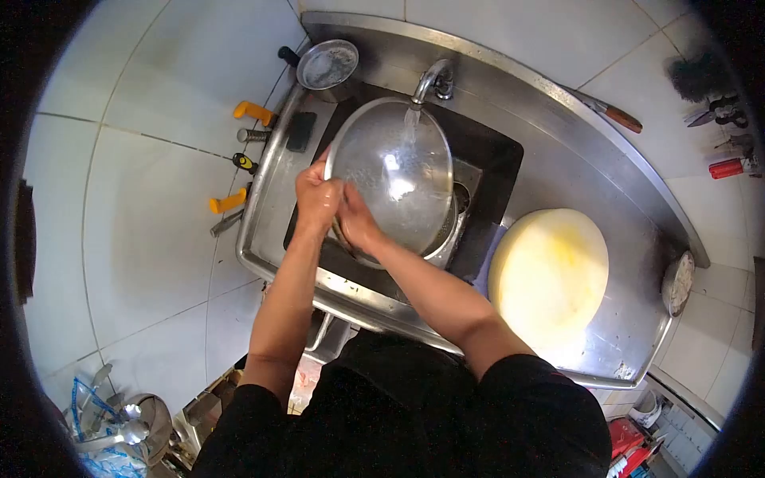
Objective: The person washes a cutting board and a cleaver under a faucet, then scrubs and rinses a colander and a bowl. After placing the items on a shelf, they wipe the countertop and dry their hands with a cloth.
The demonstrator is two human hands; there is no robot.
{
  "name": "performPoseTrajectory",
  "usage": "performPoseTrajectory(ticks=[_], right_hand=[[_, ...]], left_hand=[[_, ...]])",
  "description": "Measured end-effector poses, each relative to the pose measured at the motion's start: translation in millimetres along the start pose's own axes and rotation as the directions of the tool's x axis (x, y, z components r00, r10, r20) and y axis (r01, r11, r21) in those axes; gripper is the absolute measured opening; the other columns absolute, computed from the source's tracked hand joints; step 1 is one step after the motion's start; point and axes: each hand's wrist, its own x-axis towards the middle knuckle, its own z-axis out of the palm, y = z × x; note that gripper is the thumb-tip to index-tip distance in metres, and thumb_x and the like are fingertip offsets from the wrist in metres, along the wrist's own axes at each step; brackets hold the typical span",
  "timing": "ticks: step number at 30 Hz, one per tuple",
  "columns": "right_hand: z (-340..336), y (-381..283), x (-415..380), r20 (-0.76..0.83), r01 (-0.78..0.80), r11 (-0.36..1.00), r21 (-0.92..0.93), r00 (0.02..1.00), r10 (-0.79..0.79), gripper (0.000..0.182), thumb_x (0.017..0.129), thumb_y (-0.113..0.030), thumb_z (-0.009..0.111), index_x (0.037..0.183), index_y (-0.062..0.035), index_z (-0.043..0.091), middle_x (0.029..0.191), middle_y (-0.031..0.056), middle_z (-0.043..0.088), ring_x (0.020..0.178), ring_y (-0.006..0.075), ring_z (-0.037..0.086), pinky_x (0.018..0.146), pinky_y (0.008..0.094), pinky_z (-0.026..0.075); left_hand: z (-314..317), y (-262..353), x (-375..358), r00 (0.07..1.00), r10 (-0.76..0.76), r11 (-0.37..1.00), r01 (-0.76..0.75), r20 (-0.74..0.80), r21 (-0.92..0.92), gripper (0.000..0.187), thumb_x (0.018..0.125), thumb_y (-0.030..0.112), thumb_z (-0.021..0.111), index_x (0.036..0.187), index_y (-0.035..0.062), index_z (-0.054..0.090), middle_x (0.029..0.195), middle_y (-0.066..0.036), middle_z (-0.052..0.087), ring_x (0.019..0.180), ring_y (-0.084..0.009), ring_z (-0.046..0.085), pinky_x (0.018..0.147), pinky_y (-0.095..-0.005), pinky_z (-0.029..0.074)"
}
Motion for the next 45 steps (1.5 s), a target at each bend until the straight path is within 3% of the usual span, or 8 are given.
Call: performPoseTrajectory(ticks=[4, 8, 13, 19, 23, 30, 35, 45], right_hand=[[-81, 27, -52, 0.367, 0.164, 0.596, -0.786, 0.900, 0.237, 0.037, 0.084, -0.016, 0.053, 0.121, -0.0077, 0.051, 0.113, 0.0221, 0.049, 0.107, 0.0396, 0.050, 0.094, 0.0455, 0.041], [-166, 54, 2, -0.089, -0.036, 0.306, -0.951, 0.983, -0.160, 0.022, 0.075, -0.007, 0.055, 0.096, -0.0061, 0.054, 0.099, 0.0196, 0.052, 0.091, 0.0412, 0.053, 0.081, 0.0474, 0.044], [-193, 48, 43, -0.352, -0.106, 0.592, -0.799, 0.881, -0.316, 0.017, 0.081, -0.002, 0.047, 0.097, -0.0022, 0.053, 0.093, 0.0175, 0.056, 0.084, 0.0328, 0.056, 0.076, 0.0408, 0.045], [-158, -67, -23, -0.703, 0.134, 0.963, 0.235, 0.708, 0.073, 0.019, 0.086, -0.009, 0.041, 0.099, -0.0027, 0.053, 0.091, 0.0079, 0.060, 0.085, 0.0213, 0.060, 0.075, 0.0324, 0.048], [-119, -156, -43, -0.542, 0.172, 0.935, 0.310, 0.840, 0.025, 0.020, 0.086, -0.010, 0.039, 0.099, -0.0042, 0.053, 0.092, 0.0075, 0.060, 0.085, 0.0193, 0.060, 0.075, 0.0325, 0.049], [-50, -220, 73, -0.049, -0.005, 0.866, 0.500, 0.998, 0.034, 0.029, 0.095, -0.019, 0.042, 0.112, 0.0033, 0.051, 0.106, 0.0114, 0.060, 0.097, 0.0247, 0.060, 0.089, 0.0399, 0.046], [-55, -226, 35, 0.252, -0.003, 0.999, -0.035, 0.968, 0.011, 0.031, 0.097, -0.020, 0.046, 0.118, 0.0024, 0.049, 0.109, 0.0122, 0.059, 0.098, 0.0227, 0.059, 0.091, 0.0369, 0.045], [-121, -137, 50, -0.092, -0.178, 0.915, 0.361, 0.970, 0.225, 0.021, 0.095, -0.017, 0.050, 0.104, 0.0008, 0.054, 0.103, 0.0147, 0.061, 0.092, 0.0231, 0.061, 0.084, 0.0356, 0.052]], left_hand=[[-19, 30, 11, 0.996, 0.054, 0.986, -0.065, 0.076, 0.151, 0.012, 0.061, -0.011, 0.047, 0.053, -0.0028, 0.043, 0.123, -0.030, 0.052, 0.127, -0.0269, 0.043, 0.089, -0.0247, 0.041], [-18, 33, 4, 0.988, 0.062, 0.953, -0.100, 0.139, 0.287, 0.011, 0.062, -0.010, 0.048, 0.055, -0.0040, 0.042, 0.121, -0.027, 0.055, 0.124, -0.0264, 0.048, 0.089, -0.0252, 0.041], [-9, 8, 9, 0.979, 0.157, 0.902, -0.196, 0.130, 0.386, 0.006, 0.064, -0.008, 0.050, 0.066, -0.0069, 0.055, 0.121, -0.023, 0.057, 0.118, -0.0272, 0.054, 0.091, -0.0284, 0.043], [34, -17, 36, 0.826, 0.123, 0.729, -0.451, 0.550, 0.515, 0.036, 0.068, -0.004, 0.055, 0.102, 0.0005, 0.065, 0.115, -0.016, 0.061, 0.109, -0.0318, 0.057, 0.092, -0.0355, 0.046], [73, -32, 63, 0.689, -0.019, 0.576, -0.585, 0.725, 0.571, 0.041, 0.072, 0.005, 0.057, 0.114, 0.0060, 0.061, 0.114, -0.016, 0.062, 0.108, -0.0342, 0.057, 0.093, -0.0393, 0.044], [105, -77, 99, 0.826, 0.097, 0.565, -0.506, 0.556, 0.652, 0.027, 0.069, 0.013, 0.062, 0.095, 0.0098, 0.064, 0.094, -0.017, 0.065, 0.092, -0.0367, 0.061, 0.079, -0.0457, 0.049], [42, -17, 92, 0.898, 0.154, 0.664, -0.402, 0.412, 0.630, 0.019, 0.065, 0.003, 0.056, 0.082, 0.0088, 0.062, 0.092, -0.013, 0.068, 0.091, -0.0344, 0.061, 0.074, -0.0435, 0.049], [-30, -101, 108, 0.992, -0.038, 0.941, -0.006, 0.122, 0.338, 0.019, 0.061, 0.000, 0.058, 0.061, 0.0066, 0.040, 0.059, -0.004, 0.048, 0.060, -0.0135, 0.047, 0.052, -0.0333, 0.037]])
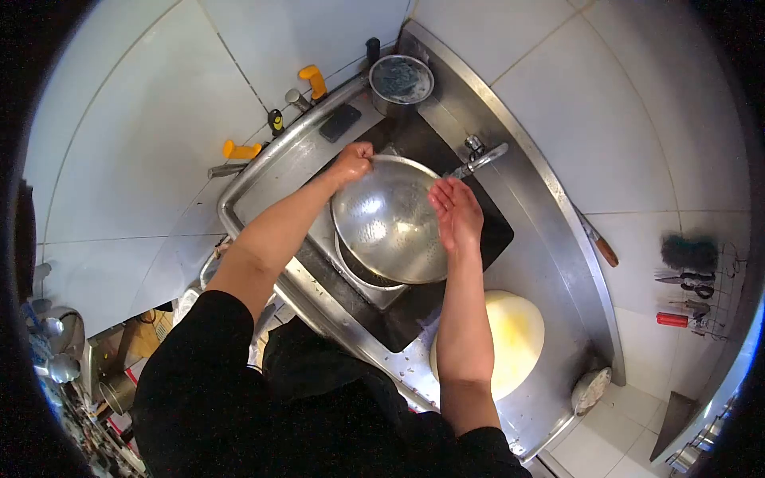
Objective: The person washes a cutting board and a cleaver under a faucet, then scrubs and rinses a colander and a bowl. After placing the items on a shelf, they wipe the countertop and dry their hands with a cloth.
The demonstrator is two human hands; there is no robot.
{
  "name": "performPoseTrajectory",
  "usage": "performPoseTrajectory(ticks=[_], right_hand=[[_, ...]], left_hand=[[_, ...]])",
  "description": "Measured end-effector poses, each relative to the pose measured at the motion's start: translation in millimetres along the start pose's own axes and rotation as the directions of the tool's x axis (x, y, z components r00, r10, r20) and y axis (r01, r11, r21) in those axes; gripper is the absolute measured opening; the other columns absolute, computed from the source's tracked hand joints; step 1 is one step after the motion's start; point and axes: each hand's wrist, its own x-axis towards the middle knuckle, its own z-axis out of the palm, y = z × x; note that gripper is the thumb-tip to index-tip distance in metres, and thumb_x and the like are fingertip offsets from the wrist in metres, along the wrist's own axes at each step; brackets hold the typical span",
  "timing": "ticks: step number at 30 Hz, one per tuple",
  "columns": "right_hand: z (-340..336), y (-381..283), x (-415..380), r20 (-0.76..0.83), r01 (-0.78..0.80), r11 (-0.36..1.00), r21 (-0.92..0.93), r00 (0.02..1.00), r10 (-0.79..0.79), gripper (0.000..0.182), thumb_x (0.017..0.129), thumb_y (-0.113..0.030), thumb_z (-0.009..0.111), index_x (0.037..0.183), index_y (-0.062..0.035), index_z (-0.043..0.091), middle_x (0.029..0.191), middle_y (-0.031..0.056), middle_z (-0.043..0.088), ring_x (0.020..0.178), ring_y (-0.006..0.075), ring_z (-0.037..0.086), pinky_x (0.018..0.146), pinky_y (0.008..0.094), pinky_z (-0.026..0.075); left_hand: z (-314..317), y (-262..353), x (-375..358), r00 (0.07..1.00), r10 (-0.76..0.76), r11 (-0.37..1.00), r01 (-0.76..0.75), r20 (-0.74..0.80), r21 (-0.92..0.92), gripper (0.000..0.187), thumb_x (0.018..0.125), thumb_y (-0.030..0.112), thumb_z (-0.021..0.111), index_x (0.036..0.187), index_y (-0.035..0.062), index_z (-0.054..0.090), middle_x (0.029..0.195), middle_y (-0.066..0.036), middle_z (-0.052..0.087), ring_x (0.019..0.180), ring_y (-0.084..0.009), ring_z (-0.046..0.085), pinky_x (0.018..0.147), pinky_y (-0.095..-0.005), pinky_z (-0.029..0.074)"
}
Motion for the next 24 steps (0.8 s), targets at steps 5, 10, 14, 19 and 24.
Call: performPoseTrajectory(ticks=[5, 10, 14, 19, 24], right_hand=[[9, 5, 62, -0.071, -0.202, 0.932, 0.300, 0.970, 0.233, 0.029, 0.098, -0.024, 0.042, 0.099, 0.0018, 0.054, 0.111, 0.0169, 0.059, 0.102, 0.0258, 0.057, 0.095, 0.0389, 0.047], [11, 6, 74, 0.143, -0.256, 0.930, 0.264, 0.964, 0.225, 0.034, 0.097, -0.030, 0.046, 0.086, 0.0004, 0.057, 0.106, 0.0175, 0.062, 0.098, 0.0265, 0.060, 0.093, 0.0404, 0.048], [-11, -20, 45, 0.081, 0.220, 0.559, -0.799, 0.962, -0.262, 0.026, 0.089, -0.024, 0.060, 0.097, 0.0000, 0.058, 0.099, 0.0136, 0.063, 0.087, 0.0226, 0.061, 0.081, 0.0350, 0.049], [-66, -54, -49, 0.014, -0.007, -0.073, -0.997, 0.959, -0.282, 0.027, 0.078, -0.017, 0.067, 0.092, 0.0017, 0.054, 0.080, 0.0134, 0.062, 0.073, 0.0207, 0.060, 0.068, 0.0316, 0.046], [-84, -51, -122, -0.098, -0.033, 0.174, -0.984, 0.921, -0.377, 0.012, 0.076, 0.000, 0.056, 0.087, 0.0017, 0.051, 0.079, 0.0091, 0.061, 0.069, 0.0168, 0.056, 0.065, 0.0277, 0.043]], left_hand=[[36, -19, -12, 0.985, -0.174, 0.971, 0.174, 0.017, -0.164, 0.028, 0.059, 0.000, 0.067, 0.058, 0.0084, 0.040, 0.057, 0.000, 0.044, 0.057, -0.0119, 0.042, 0.051, -0.0321, 0.035], [62, -16, -15, 0.983, -0.180, 0.964, 0.184, 0.040, -0.194, 0.029, 0.059, -0.001, 0.066, 0.058, 0.0087, 0.039, 0.057, 0.001, 0.043, 0.057, -0.0117, 0.042, 0.051, -0.0319, 0.035], [65, -6, -7, 0.985, -0.125, 0.966, 0.148, 0.116, -0.214, 0.030, 0.059, -0.001, 0.067, 0.059, 0.0086, 0.039, 0.059, 0.001, 0.042, 0.057, -0.0113, 0.039, 0.050, -0.0309, 0.033], [71, 15, 16, 0.959, -0.105, 0.954, 0.172, 0.263, -0.247, 0.029, 0.058, -0.001, 0.068, 0.060, 0.0084, 0.041, 0.060, 0.001, 0.044, 0.059, -0.0123, 0.040, 0.052, -0.0308, 0.035], [108, 62, 22, 0.937, 0.120, 0.981, -0.063, 0.327, -0.181, 0.022, 0.060, 0.004, 0.073, 0.064, 0.0056, 0.051, 0.062, -0.001, 0.050, 0.061, -0.0143, 0.046, 0.056, -0.0320, 0.039]])
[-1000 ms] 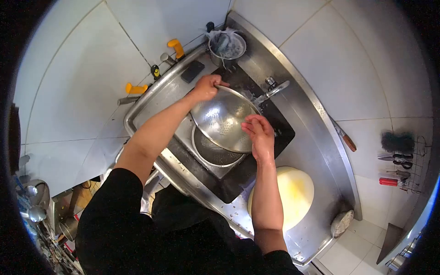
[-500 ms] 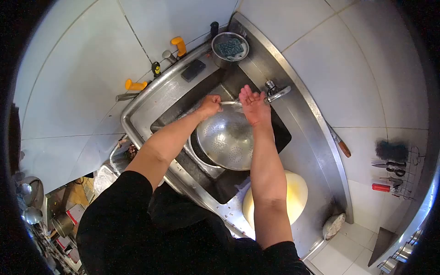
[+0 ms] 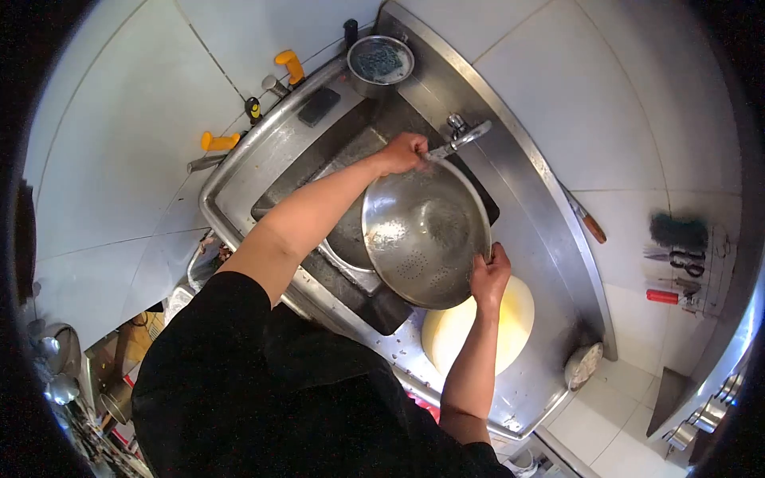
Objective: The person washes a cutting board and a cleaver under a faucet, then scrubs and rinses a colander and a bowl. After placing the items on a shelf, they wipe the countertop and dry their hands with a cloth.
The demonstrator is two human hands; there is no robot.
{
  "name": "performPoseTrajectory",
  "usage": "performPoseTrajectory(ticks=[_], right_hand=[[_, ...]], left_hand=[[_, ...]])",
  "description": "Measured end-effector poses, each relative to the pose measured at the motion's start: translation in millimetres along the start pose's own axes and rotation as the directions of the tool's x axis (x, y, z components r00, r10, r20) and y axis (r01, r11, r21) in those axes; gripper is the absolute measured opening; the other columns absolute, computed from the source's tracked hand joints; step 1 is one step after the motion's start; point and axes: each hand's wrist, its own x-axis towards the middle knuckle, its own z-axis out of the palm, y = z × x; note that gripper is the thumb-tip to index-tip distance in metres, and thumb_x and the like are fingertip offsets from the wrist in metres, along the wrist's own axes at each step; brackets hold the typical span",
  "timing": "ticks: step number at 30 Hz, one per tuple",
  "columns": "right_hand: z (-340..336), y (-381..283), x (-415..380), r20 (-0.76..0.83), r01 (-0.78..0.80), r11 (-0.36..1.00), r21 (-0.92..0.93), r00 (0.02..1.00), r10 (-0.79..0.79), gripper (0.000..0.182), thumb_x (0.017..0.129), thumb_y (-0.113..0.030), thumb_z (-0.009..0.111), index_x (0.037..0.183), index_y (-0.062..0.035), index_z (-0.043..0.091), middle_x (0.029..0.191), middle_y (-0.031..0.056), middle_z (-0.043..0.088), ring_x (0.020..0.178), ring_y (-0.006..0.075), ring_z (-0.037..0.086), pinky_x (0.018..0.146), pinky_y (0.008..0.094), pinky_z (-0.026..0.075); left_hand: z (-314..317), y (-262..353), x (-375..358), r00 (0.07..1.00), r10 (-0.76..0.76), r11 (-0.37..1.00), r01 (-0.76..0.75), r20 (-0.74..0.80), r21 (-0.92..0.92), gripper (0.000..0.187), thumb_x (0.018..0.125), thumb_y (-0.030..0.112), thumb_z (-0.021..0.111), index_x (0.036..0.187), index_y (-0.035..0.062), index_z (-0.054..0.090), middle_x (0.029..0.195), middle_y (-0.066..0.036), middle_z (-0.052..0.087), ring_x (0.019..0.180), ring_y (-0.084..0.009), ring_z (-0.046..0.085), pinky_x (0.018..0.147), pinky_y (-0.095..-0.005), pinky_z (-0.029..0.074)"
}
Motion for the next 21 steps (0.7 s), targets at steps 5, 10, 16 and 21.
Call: performPoseTrajectory(ticks=[5, 10, 16, 21], right_hand=[[-10, -17, -47, -0.162, 0.001, 0.900, 0.435, 0.984, 0.078, 0.012, 0.075, 0.008, 0.050, 0.085, 0.0011, 0.050, 0.078, 0.0049, 0.059, 0.067, 0.0125, 0.054, 0.061, 0.0249, 0.043], [-19, 7, -65, -0.038, -0.170, 0.554, 0.815, 0.938, 0.344, 0.017, 0.074, 0.010, 0.050, 0.087, -0.0012, 0.051, 0.080, 0.0056, 0.060, 0.067, 0.0134, 0.056, 0.063, 0.0258, 0.047], [-14, 27, -82, 0.174, -0.347, 0.355, 0.868, 0.883, 0.436, 0.014, 0.075, 0.004, 0.056, 0.080, -0.0072, 0.049, 0.064, 0.0017, 0.051, 0.052, 0.0128, 0.051, 0.043, 0.0265, 0.044], [-12, -1, -85, 0.293, -0.370, 0.211, 0.905, 0.900, 0.323, 0.010, 0.090, -0.014, 0.056, 0.088, -0.0053, 0.053, 0.072, 0.0032, 0.052, 0.056, 0.0131, 0.053, 0.050, 0.0268, 0.050]], left_hand=[[7, -9, -25, 0.973, 0.069, 0.956, -0.001, -0.220, 0.293, 0.036, 0.070, 0.021, 0.075, 0.101, 0.0068, 0.062, 0.108, -0.011, 0.063, 0.104, -0.0244, 0.059, 0.087, -0.0356, 0.046], [-3, 28, -156, 0.984, 0.029, 0.973, -0.069, 0.176, 0.222, 0.036, 0.082, 0.030, 0.068, 0.107, 0.0059, 0.062, 0.117, -0.012, 0.059, 0.111, -0.0252, 0.054, 0.094, -0.0361, 0.042], [8, 82, -271, 0.889, 0.402, 0.699, -0.454, 0.221, 0.553, 0.025, 0.077, 0.030, 0.071, 0.083, 0.0080, 0.062, 0.088, -0.008, 0.062, 0.096, -0.0272, 0.056, 0.097, -0.0395, 0.035], [3, 93, -270, 0.805, 0.577, 0.696, -0.395, -0.140, 0.600, 0.029, 0.070, 0.031, 0.074, 0.069, 0.0063, 0.059, 0.071, -0.009, 0.057, 0.072, -0.0274, 0.053, 0.073, -0.0389, 0.036]])
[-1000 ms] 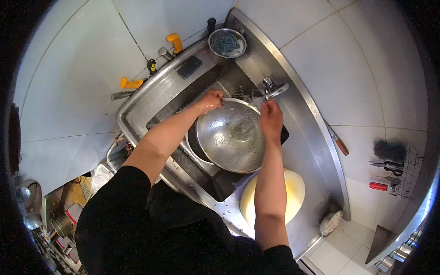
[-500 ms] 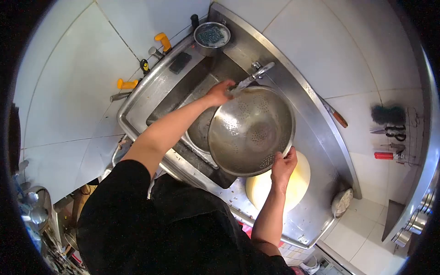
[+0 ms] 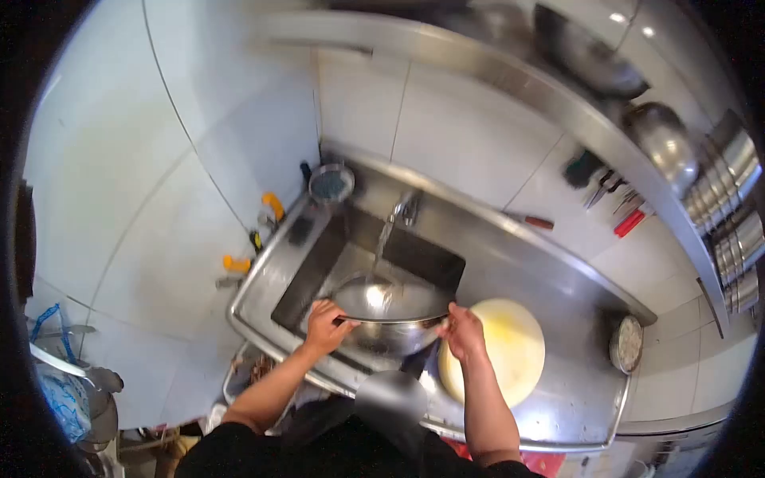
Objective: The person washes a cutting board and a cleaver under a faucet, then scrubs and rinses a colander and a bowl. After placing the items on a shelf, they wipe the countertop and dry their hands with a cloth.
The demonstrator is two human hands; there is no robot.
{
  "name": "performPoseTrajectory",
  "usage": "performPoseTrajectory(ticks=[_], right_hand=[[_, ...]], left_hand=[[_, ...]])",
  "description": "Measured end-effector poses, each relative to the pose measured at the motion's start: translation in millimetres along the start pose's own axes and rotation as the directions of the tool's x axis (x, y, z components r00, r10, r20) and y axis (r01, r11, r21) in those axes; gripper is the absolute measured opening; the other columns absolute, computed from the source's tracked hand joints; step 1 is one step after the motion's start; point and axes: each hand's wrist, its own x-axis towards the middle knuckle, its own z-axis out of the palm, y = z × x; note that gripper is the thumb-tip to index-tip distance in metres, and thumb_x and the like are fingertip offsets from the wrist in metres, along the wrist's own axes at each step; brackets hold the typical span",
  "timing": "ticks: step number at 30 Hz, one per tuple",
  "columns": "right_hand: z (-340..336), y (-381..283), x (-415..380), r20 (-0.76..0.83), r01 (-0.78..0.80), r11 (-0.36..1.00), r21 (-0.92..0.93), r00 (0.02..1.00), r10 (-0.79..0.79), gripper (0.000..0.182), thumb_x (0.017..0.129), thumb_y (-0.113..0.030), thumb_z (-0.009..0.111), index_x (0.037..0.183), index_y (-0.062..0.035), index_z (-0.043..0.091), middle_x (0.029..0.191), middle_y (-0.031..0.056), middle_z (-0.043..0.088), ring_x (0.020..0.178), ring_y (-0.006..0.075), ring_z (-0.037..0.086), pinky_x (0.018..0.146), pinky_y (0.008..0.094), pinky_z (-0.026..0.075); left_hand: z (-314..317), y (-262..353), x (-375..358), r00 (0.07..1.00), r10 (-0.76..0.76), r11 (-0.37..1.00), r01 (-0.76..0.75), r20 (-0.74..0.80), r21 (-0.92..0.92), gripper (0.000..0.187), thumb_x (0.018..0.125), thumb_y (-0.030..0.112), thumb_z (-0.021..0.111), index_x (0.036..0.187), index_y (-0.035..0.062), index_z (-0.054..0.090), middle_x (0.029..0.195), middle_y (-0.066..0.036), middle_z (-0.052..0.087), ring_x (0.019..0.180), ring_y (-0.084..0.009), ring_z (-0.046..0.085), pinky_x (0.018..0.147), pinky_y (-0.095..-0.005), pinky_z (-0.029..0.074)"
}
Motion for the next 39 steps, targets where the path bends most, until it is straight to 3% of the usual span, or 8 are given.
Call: performPoseTrajectory(ticks=[4, 8, 15, 18, 23, 29, 34, 39], right_hand=[[39, -52, -47, 0.150, 0.456, 0.770, -0.447, 0.886, -0.438, 0.017, 0.093, -0.018, 0.054, 0.095, -0.0015, 0.055, 0.078, 0.0020, 0.055, 0.066, 0.0108, 0.057, 0.057, 0.0263, 0.050], [81, -160, -111, 0.418, 0.917, 0.224, -0.331, 0.355, -0.836, 0.008, 0.090, -0.010, 0.056, 0.093, -0.0030, 0.056, 0.081, 0.0007, 0.055, 0.071, 0.0087, 0.053, 0.065, 0.0232, 0.046], [246, -324, -189, 0.617, 0.580, -0.760, -0.292, -0.494, -0.613, 0.029, 0.083, -0.025, 0.065, 0.101, -0.0033, 0.059, 0.095, 0.0130, 0.060, 0.091, 0.0302, 0.058, 0.081, 0.0364, 0.047], [304, -367, -155, 0.645, 0.486, -0.823, -0.294, -0.534, -0.546, 0.040, 0.085, -0.039, 0.061, 0.105, -0.0045, 0.059, 0.101, 0.0157, 0.060, 0.098, 0.0331, 0.056, 0.085, 0.0396, 0.045], [336, -377, -148, 0.750, 0.522, -0.650, -0.553, -0.030, -0.661, 0.058, 0.078, -0.065, 0.055, 0.079, -0.0085, 0.065, 0.084, 0.0077, 0.064, 0.079, 0.0273, 0.061, 0.067, 0.0392, 0.049], [351, -382, -157, 0.442, 0.386, -0.771, -0.507, -0.651, -0.617, 0.057, 0.074, -0.066, 0.059, 0.060, -0.0110, 0.059, 0.069, 0.0021, 0.062, 0.060, 0.0236, 0.060, 0.052, 0.0340, 0.046], [339, -395, -191, 0.272, 0.564, -0.559, -0.607, -0.514, -0.814, 0.065, 0.062, -0.074, 0.064, 0.067, -0.0091, 0.068, 0.065, 0.0047, 0.064, 0.063, 0.0234, 0.063, 0.057, 0.0336, 0.048], [308, -402, -248, 0.286, 0.558, -0.651, -0.514, -0.604, -0.744, 0.062, 0.063, -0.070, 0.068, 0.060, -0.0079, 0.065, 0.055, 0.0049, 0.058, 0.052, 0.0201, 0.056, 0.053, 0.0308, 0.046]], left_hand=[[-28, 17, 28, 0.960, -0.171, 0.975, 0.197, -0.223, 0.102, 0.040, 0.068, 0.040, 0.077, 0.059, 0.0063, 0.057, 0.059, -0.007, 0.055, 0.062, -0.0255, 0.054, 0.070, -0.0360, 0.034], [-76, 35, 45, 0.988, 0.015, 0.979, 0.016, -0.153, 0.201, 0.048, 0.052, 0.048, 0.083, 0.052, 0.0078, 0.056, 0.056, -0.003, 0.054, 0.058, -0.0216, 0.050, 0.068, -0.0338, 0.033], [-205, 125, 103, 0.813, 0.521, 0.819, -0.388, -0.262, 0.422, 0.053, 0.041, 0.051, 0.084, 0.053, 0.0099, 0.051, 0.052, 0.000, 0.045, 0.052, -0.0193, 0.043, 0.063, -0.0322, 0.031], [-248, 155, 106, 0.730, 0.595, 0.770, -0.397, -0.337, 0.500, 0.055, 0.040, 0.052, 0.084, 0.054, 0.0105, 0.050, 0.053, 0.001, 0.044, 0.052, -0.0188, 0.041, 0.063, -0.0318, 0.031], [-300, 191, 100, 0.449, 0.688, 0.726, -0.444, -0.570, 0.526, 0.060, 0.038, 0.058, 0.082, 0.058, 0.0111, 0.049, 0.055, 0.002, 0.046, 0.052, -0.0159, 0.040, 0.061, -0.0307, 0.031], [-330, 233, 99, 0.307, 0.773, 0.624, -0.526, -0.555, 0.578, 0.062, 0.038, 0.061, 0.079, 0.061, 0.0111, 0.049, 0.055, 0.003, 0.046, 0.052, -0.0127, 0.041, 0.061, -0.0297, 0.030], [-335, 250, 123, 0.231, 0.834, 0.533, -0.570, -0.501, 0.625, 0.061, 0.040, 0.059, 0.081, 0.063, 0.0114, 0.050, 0.055, 0.004, 0.048, 0.052, -0.0121, 0.041, 0.061, -0.0287, 0.030], [-336, 267, 151, 0.154, 0.887, 0.428, -0.628, -0.435, 0.650, 0.057, 0.045, 0.054, 0.084, 0.066, 0.0132, 0.051, 0.055, 0.005, 0.049, 0.051, -0.0107, 0.042, 0.059, -0.0268, 0.030]])
